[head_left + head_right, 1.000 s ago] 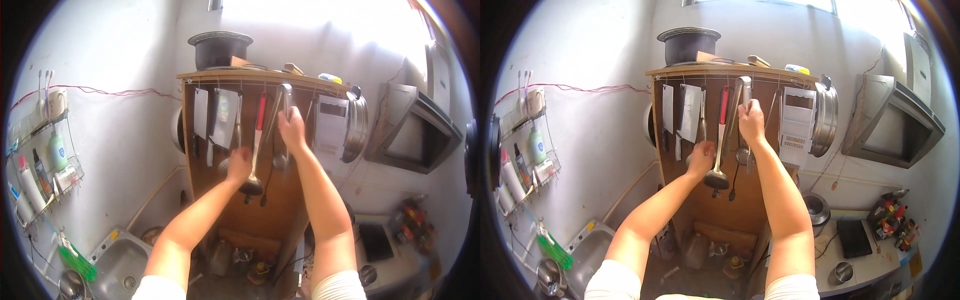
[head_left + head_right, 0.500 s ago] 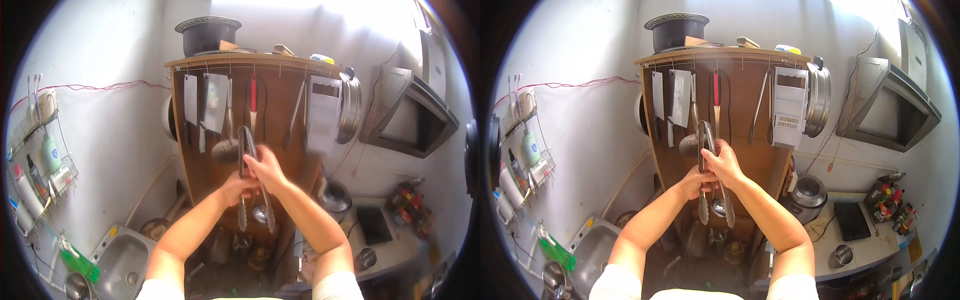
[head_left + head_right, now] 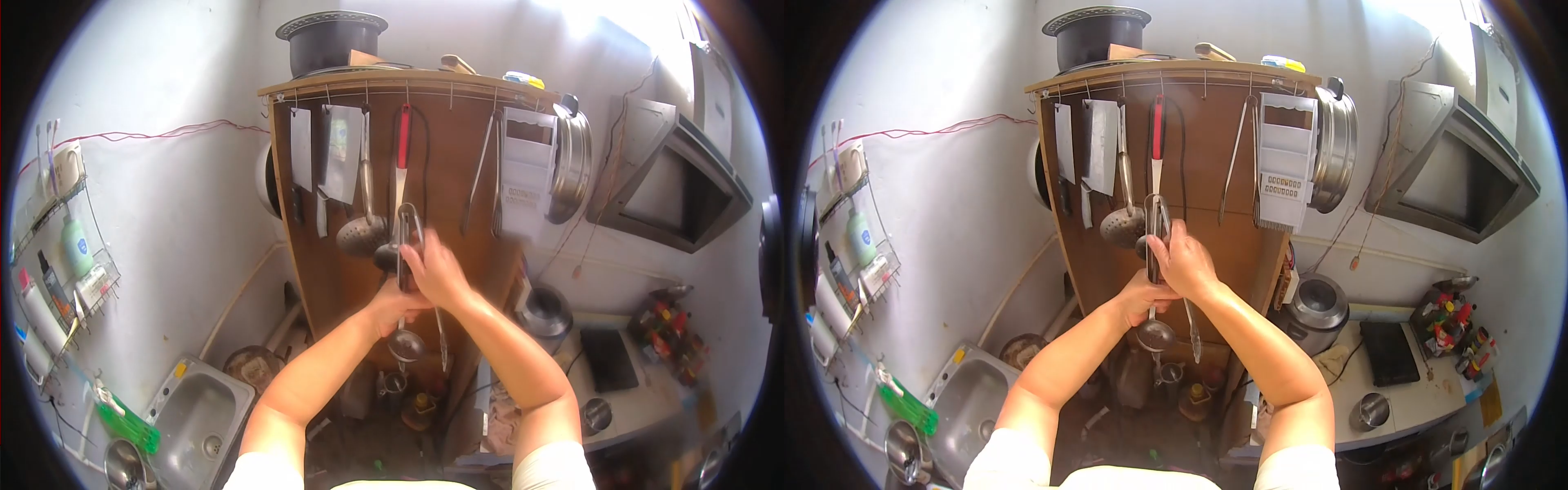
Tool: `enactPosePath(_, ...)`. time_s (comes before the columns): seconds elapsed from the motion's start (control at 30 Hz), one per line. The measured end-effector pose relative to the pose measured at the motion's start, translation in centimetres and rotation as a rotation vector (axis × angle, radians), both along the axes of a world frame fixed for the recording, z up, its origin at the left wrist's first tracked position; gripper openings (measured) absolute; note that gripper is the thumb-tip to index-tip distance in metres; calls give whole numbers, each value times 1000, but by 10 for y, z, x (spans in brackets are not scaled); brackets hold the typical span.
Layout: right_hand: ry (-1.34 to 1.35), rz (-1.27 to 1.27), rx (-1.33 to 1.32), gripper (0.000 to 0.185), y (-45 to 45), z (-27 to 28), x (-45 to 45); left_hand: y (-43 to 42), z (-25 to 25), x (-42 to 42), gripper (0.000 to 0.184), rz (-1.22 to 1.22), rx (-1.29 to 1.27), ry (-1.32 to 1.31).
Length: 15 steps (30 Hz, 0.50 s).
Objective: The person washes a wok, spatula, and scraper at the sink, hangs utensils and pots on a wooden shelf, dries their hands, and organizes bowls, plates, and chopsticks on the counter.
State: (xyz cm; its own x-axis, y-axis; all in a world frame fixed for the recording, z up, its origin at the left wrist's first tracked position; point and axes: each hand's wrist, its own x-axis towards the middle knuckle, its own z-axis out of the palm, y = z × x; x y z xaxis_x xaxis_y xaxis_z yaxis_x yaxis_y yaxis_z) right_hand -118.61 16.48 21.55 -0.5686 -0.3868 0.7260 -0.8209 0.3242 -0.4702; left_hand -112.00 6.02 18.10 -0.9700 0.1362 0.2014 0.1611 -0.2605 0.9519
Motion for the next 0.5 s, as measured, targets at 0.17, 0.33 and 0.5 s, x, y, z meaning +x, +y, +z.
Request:
enactPosePath(0.17, 379, -318, -306, 39, 11, 26, -31, 2, -8, -4, 21, 46, -29, -69)
enactPosePath(0.33, 111, -348, -479, 34, -5, 34, -98, -6, -4, -4, 25, 41, 37, -80)
enactPosePath(0.5, 35, -218, -457, 19, 0, 54, -101, -14, 2, 5, 23, 127, -6, 1)
